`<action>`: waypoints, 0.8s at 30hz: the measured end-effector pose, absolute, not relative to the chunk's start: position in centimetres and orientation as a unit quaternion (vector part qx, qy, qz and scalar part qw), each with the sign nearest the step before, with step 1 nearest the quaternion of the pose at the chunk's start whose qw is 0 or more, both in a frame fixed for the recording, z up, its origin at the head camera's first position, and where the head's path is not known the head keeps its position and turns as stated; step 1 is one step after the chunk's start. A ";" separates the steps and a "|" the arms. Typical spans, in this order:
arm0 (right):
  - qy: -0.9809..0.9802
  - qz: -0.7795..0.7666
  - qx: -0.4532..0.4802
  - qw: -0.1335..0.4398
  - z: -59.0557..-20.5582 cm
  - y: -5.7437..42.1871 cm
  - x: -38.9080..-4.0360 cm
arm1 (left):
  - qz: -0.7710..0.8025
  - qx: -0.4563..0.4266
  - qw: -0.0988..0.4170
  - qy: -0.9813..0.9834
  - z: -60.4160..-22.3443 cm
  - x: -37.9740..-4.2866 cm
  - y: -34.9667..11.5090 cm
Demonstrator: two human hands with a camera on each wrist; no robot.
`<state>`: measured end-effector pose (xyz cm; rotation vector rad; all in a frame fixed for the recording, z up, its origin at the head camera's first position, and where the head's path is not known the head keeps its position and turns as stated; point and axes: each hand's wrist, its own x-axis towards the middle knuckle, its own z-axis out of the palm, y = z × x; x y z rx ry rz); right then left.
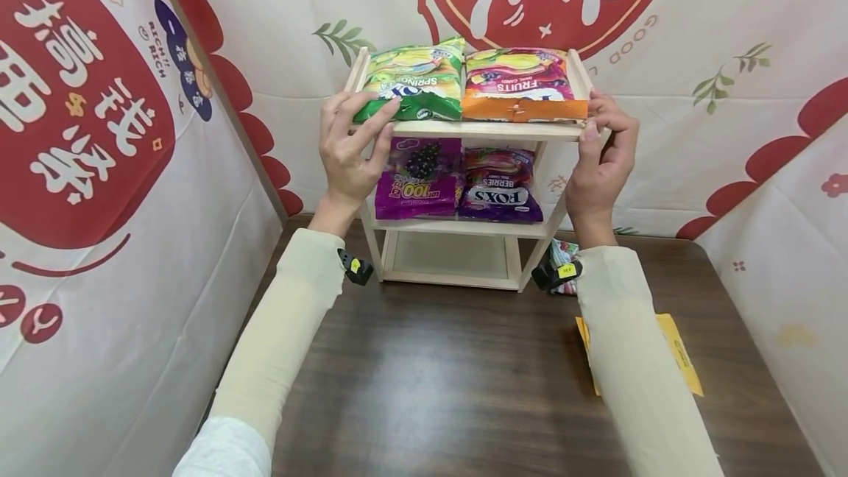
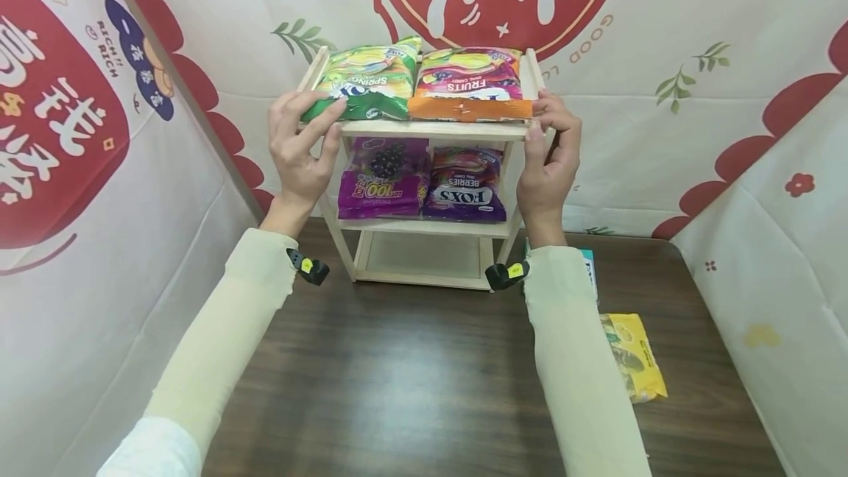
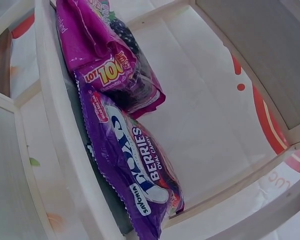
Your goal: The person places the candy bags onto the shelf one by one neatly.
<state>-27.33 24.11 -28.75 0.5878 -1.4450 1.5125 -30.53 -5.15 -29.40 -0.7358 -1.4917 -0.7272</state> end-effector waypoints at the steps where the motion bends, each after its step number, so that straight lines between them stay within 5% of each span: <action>1: -0.591 0.615 0.239 0.465 -28.8 24.1 -27.3 | -0.317 -0.320 0.616 -0.646 -29.5 -30.6 -5.2; 14: -0.591 0.622 0.247 0.450 -28.6 24.4 -26.8 | -0.358 -0.306 0.618 -0.630 -29.7 -31.0 -4.7; 24: -0.753 0.509 0.255 0.330 -26.5 26.4 -23.7 | -0.358 -0.303 0.621 -0.628 -29.6 -30.8 -4.8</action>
